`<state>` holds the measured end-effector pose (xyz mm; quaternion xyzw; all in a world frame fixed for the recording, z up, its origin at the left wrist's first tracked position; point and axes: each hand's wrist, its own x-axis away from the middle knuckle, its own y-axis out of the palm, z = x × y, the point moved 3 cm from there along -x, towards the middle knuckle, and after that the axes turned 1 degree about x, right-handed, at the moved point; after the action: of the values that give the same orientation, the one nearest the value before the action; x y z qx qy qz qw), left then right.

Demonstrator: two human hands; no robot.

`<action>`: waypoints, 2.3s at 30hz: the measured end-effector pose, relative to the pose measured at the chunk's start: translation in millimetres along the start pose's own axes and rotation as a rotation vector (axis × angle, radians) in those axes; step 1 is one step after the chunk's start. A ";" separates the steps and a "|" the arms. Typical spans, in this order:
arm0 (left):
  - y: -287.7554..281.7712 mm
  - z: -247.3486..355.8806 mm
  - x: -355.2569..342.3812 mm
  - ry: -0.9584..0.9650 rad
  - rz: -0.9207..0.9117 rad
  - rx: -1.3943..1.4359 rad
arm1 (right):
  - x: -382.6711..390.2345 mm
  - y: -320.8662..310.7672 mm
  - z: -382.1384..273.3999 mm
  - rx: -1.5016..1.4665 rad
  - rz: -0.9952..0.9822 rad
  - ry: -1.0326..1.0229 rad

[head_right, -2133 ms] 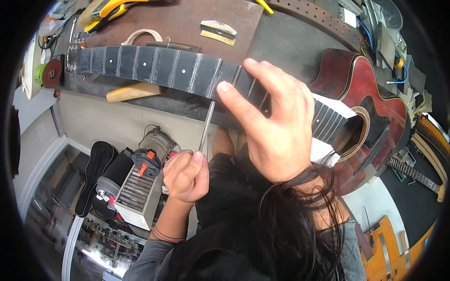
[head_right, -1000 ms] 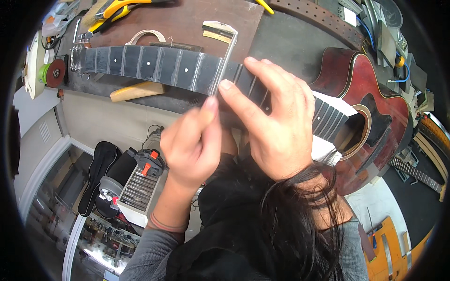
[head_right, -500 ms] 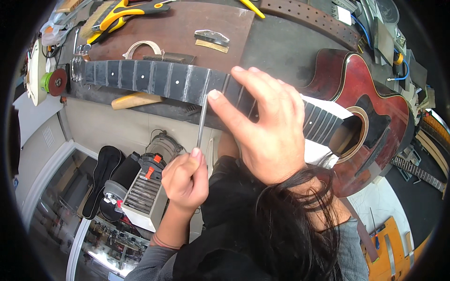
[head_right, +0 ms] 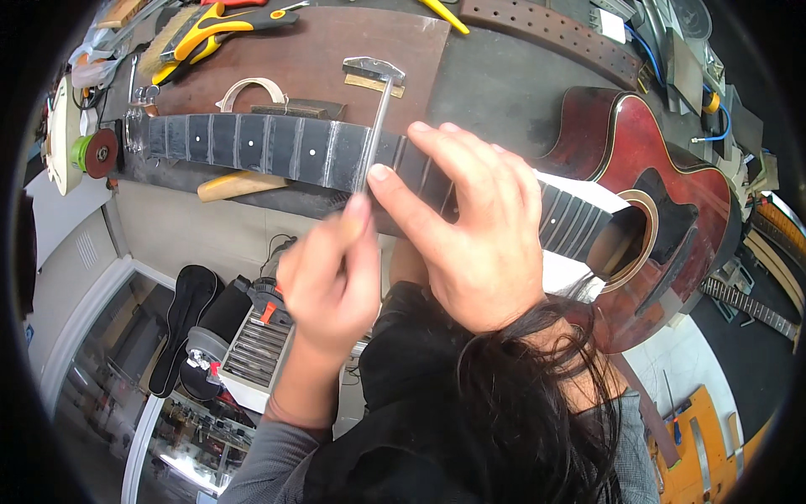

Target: The person uses a metal file to smooth the edges of the frets on a guitar neck. They repeatedly file the frets and occasionally use a brush to clear away debris from the fretboard.

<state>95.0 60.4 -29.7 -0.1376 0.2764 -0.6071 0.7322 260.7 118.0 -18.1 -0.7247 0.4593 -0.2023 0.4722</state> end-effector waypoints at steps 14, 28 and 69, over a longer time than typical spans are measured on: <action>3.0 -2.3 -3.3 0.014 0.011 0.031 | -4.7 -6.1 -1.8 -0.015 -0.020 0.009; -18.7 9.3 38.6 -0.006 -0.007 -0.024 | -3.6 -5.9 -1.3 -0.002 -0.028 -0.006; 5.8 -13.3 3.0 0.044 -0.016 0.067 | 0.3 2.2 1.7 0.052 0.014 -0.023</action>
<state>92.4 60.6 -44.3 -0.1018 0.2709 -0.6249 0.7250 261.0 118.3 -20.9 -0.7111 0.4535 -0.2023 0.4977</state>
